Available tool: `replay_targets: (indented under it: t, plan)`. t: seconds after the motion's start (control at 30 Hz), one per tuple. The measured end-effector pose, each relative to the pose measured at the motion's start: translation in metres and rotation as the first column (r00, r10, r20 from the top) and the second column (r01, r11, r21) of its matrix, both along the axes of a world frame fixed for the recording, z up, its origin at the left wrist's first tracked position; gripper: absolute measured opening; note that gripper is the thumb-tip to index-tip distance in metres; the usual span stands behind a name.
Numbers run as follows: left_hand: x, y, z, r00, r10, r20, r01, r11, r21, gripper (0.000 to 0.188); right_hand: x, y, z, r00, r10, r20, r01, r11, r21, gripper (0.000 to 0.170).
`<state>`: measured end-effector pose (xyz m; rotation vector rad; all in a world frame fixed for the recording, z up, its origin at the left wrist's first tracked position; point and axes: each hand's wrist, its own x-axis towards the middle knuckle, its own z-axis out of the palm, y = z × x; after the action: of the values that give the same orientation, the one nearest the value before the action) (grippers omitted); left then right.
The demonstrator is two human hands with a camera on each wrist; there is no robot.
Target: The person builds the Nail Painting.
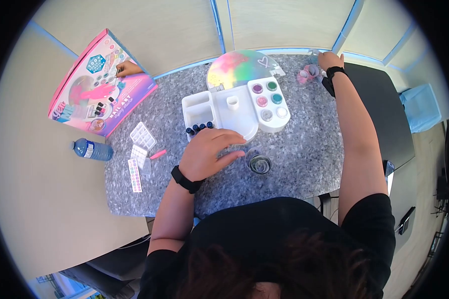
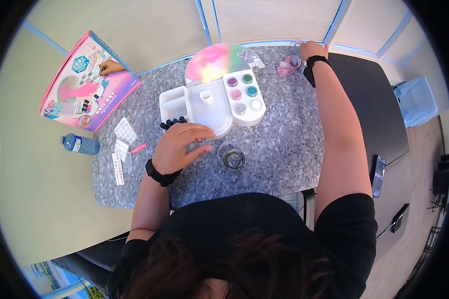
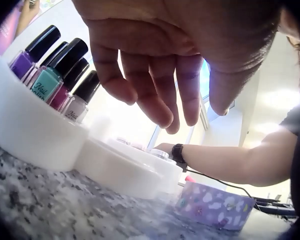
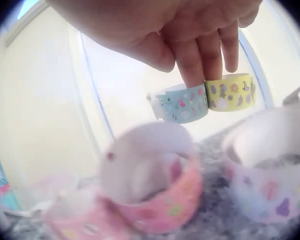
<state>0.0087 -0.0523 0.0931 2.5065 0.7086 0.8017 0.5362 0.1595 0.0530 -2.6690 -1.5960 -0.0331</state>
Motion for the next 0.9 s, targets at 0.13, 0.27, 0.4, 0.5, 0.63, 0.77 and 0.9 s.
replay_targets:
  t: [0.13, 0.27, 0.4, 0.5, 0.63, 0.77, 0.9]
  plan:
    - [0.001, -0.001, -0.001, 1.0, 0.006, -0.005, -0.006, 1.0, 0.02, 0.029, -0.049, -0.056, 0.048, 0.951, 0.31, -0.018, -0.284, 0.891, 0.355, 0.05]
    - [0.002, -0.003, -0.001, 1.0, 0.007, -0.002, -0.007, 0.999, 0.045, 0.028, -0.125, -0.162, 0.083, 0.705, 0.709, 0.008, -0.554, 0.543, 0.631, 0.027]
    - [0.005, -0.006, -0.006, 0.999, 0.016, -0.037, -0.015, 1.0, 0.011, 0.024, -0.184, -0.269, 0.085, 0.533, 0.839, -0.107, -0.68, 0.5, 0.536, 0.023]
    - [0.006, -0.008, -0.013, 0.997, 0.014, -0.078, -0.014, 1.0, 0.003, 0.027, -0.191, -0.306, 0.056, 0.543, 0.823, -0.167, -0.709, 0.556, 0.434, 0.022]
    - [0.012, -0.012, -0.014, 0.99, -0.017, -0.14, -0.007, 0.985, -0.174, 0.034, -0.184, -0.324, 0.02, 0.645, 0.747, -0.163, -0.686, 0.66, 0.307, 0.018]
    - [0.018, -0.015, -0.015, 0.988, -0.057, -0.14, 0.033, 0.985, -0.169, 0.035, -0.195, -0.339, 0.023, 0.729, 0.682, -0.057, -0.616, 0.691, 0.378, 0.017]
    - [0.021, -0.019, -0.011, 0.987, -0.066, -0.148, 0.042, 0.987, -0.158, 0.036, -0.198, -0.345, 0.03, 0.717, 0.697, -0.027, -0.634, 0.668, 0.39, 0.018]
